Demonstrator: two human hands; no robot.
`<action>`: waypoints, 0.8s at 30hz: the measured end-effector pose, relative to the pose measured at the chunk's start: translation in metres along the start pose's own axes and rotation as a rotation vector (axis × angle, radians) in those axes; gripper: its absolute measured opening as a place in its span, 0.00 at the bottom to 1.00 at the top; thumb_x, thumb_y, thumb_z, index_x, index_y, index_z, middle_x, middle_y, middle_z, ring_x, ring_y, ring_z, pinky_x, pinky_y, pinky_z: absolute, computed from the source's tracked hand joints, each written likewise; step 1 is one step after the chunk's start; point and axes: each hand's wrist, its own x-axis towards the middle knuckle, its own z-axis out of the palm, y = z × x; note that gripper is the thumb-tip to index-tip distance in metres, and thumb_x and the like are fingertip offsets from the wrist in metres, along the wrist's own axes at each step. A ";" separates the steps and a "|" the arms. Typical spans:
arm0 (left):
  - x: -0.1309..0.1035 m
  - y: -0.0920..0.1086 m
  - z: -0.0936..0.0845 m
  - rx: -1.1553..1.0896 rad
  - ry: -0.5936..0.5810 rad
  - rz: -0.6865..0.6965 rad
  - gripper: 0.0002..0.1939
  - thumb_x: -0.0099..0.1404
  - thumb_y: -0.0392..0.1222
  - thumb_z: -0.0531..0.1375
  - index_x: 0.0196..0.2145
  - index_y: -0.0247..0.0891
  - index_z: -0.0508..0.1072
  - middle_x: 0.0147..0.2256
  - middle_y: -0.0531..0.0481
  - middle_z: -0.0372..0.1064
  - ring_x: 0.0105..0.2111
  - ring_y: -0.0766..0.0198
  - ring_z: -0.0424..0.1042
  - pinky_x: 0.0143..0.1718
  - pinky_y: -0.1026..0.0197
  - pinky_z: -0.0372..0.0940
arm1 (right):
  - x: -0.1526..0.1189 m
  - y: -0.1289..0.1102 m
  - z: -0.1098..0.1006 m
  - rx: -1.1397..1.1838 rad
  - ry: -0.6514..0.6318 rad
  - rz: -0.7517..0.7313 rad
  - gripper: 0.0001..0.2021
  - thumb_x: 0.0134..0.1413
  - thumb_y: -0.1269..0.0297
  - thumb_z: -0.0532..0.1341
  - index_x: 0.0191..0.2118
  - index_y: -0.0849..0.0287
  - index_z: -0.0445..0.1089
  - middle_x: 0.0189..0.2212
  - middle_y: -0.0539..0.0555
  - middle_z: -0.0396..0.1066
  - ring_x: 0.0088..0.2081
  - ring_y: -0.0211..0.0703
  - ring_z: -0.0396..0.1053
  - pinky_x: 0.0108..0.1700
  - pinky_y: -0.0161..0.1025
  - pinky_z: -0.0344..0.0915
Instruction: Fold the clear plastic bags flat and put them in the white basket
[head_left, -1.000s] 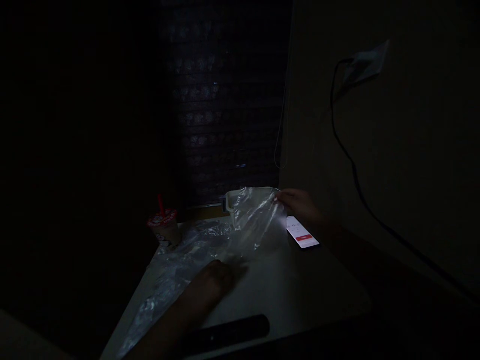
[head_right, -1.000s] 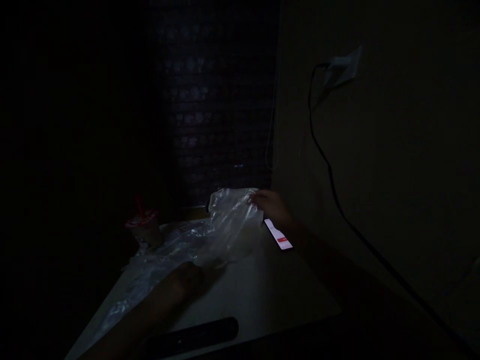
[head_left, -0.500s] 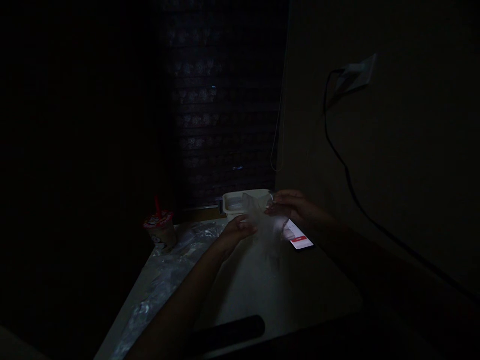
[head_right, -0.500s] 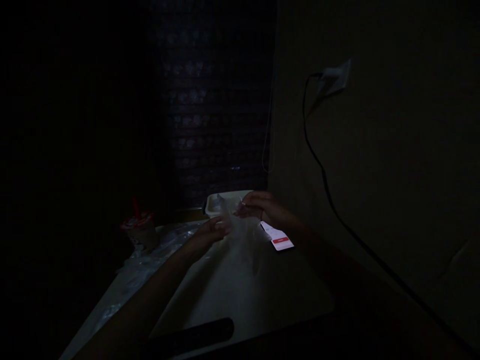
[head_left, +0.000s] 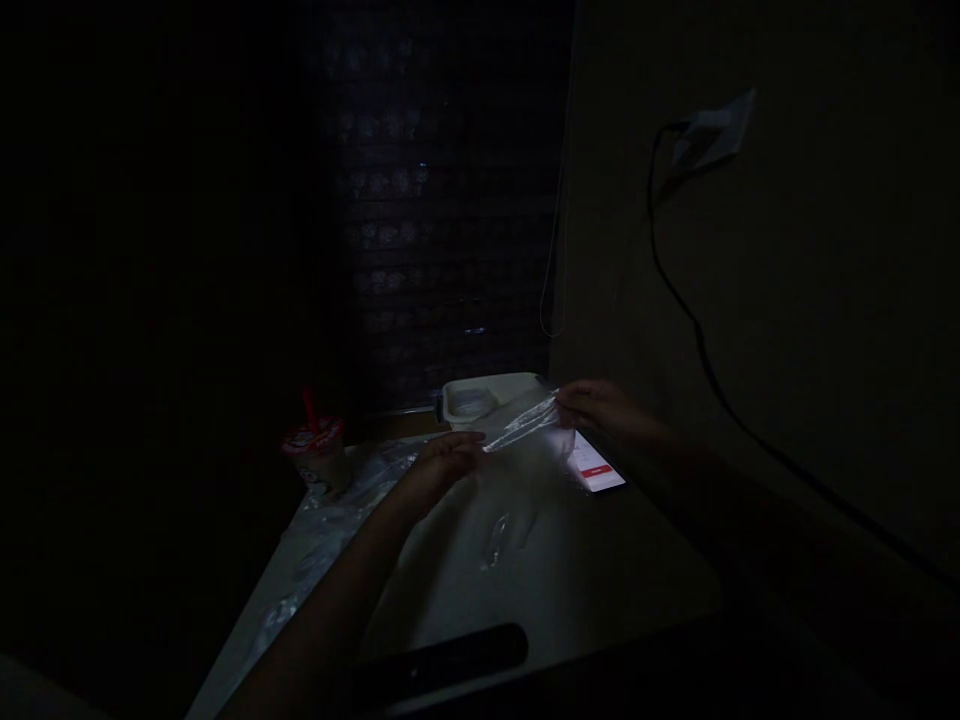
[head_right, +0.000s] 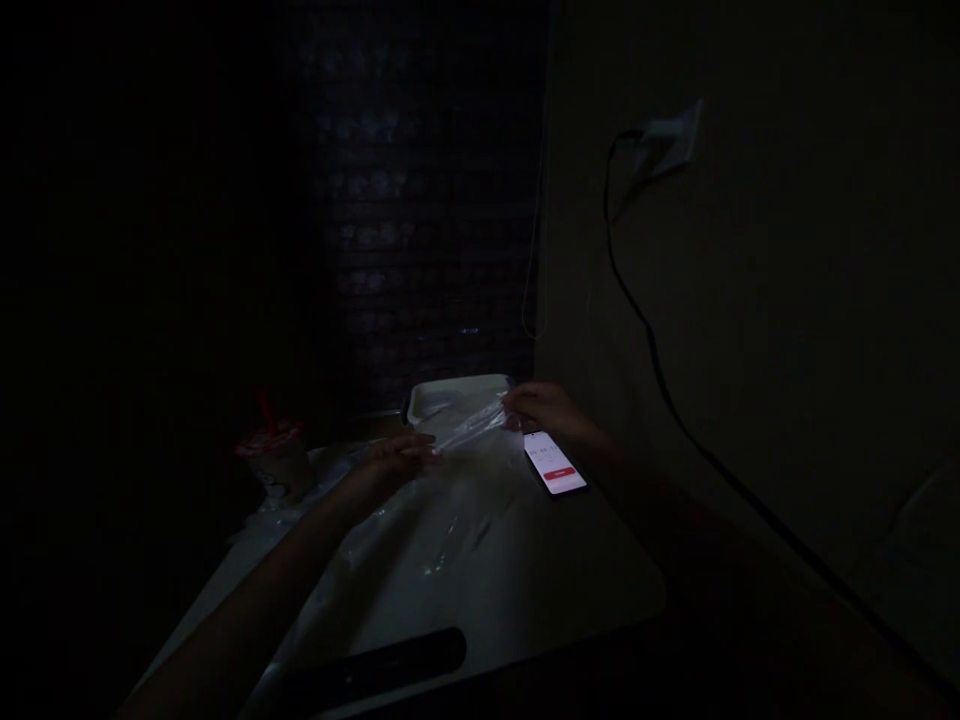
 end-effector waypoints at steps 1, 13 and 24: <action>0.001 0.000 0.001 0.032 0.010 -0.006 0.18 0.44 0.43 0.59 0.34 0.33 0.68 0.30 0.45 0.70 0.32 0.61 0.69 0.32 0.61 0.60 | 0.001 0.001 0.001 0.003 -0.016 -0.003 0.05 0.37 0.66 0.61 0.24 0.61 0.67 0.19 0.48 0.67 0.23 0.33 0.66 0.27 0.31 0.62; 0.019 -0.003 -0.019 0.367 0.057 0.033 0.03 0.39 0.31 0.60 0.14 0.35 0.70 0.17 0.55 0.68 0.21 0.68 0.66 0.26 0.67 0.61 | 0.006 -0.012 0.000 -0.256 0.057 -0.012 0.06 0.38 0.64 0.60 0.22 0.62 0.68 0.18 0.48 0.68 0.21 0.32 0.64 0.25 0.30 0.59; 0.009 0.014 -0.014 0.368 0.258 0.102 0.07 0.47 0.41 0.57 0.22 0.35 0.67 0.22 0.53 0.66 0.16 0.67 0.67 0.14 0.68 0.58 | -0.014 -0.016 0.004 -0.074 -0.015 -0.040 0.09 0.36 0.61 0.61 0.27 0.59 0.70 0.25 0.51 0.71 0.27 0.36 0.67 0.30 0.35 0.61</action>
